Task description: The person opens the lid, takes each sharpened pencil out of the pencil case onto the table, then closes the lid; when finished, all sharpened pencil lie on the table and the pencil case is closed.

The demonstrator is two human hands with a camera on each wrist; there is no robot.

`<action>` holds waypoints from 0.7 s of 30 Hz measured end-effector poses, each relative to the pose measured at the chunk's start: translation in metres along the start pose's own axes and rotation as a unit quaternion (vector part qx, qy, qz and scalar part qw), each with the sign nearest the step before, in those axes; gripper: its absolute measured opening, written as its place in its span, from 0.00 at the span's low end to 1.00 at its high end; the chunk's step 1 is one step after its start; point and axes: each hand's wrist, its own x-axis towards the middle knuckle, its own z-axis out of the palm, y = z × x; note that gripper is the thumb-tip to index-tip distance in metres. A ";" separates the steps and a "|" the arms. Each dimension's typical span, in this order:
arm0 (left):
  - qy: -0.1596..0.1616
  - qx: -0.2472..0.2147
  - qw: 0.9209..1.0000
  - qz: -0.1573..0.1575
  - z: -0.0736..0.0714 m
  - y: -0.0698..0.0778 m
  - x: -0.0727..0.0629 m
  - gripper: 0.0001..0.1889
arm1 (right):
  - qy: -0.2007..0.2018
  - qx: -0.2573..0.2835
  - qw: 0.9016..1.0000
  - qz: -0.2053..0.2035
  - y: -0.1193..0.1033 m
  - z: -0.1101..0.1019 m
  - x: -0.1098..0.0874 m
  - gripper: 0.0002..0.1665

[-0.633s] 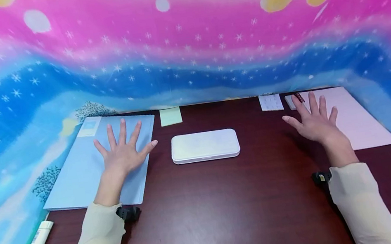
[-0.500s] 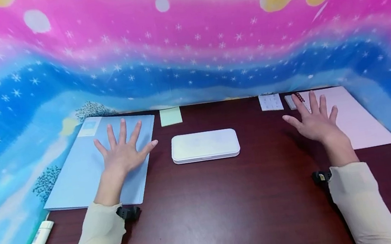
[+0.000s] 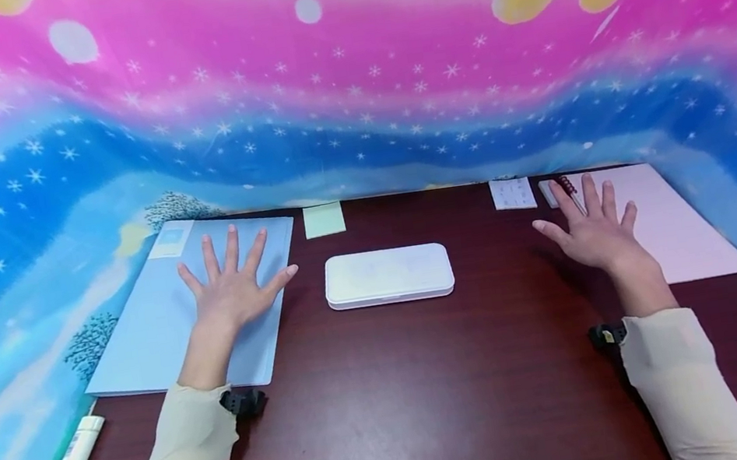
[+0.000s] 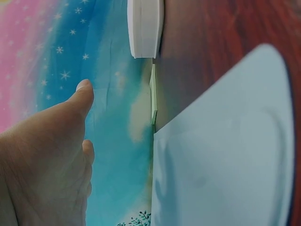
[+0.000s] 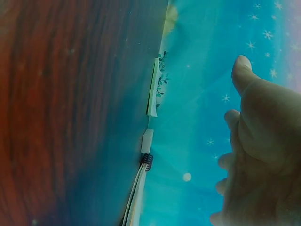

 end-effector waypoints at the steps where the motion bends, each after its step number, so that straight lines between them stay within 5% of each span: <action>1: 0.001 0.000 1.000 -0.001 0.000 0.000 0.000 0.50 | 0.000 0.000 1.000 0.000 -0.001 -0.001 0.000 0.55; 9: -0.005 0.009 1.000 0.000 -0.004 0.000 0.001 0.52 | 0.001 -0.008 1.000 -0.022 -0.019 -0.006 0.006 0.53; 21: -0.011 0.010 0.998 0.054 0.000 0.022 0.000 0.56 | -0.022 -0.054 0.994 -0.094 -0.082 0.000 0.016 0.50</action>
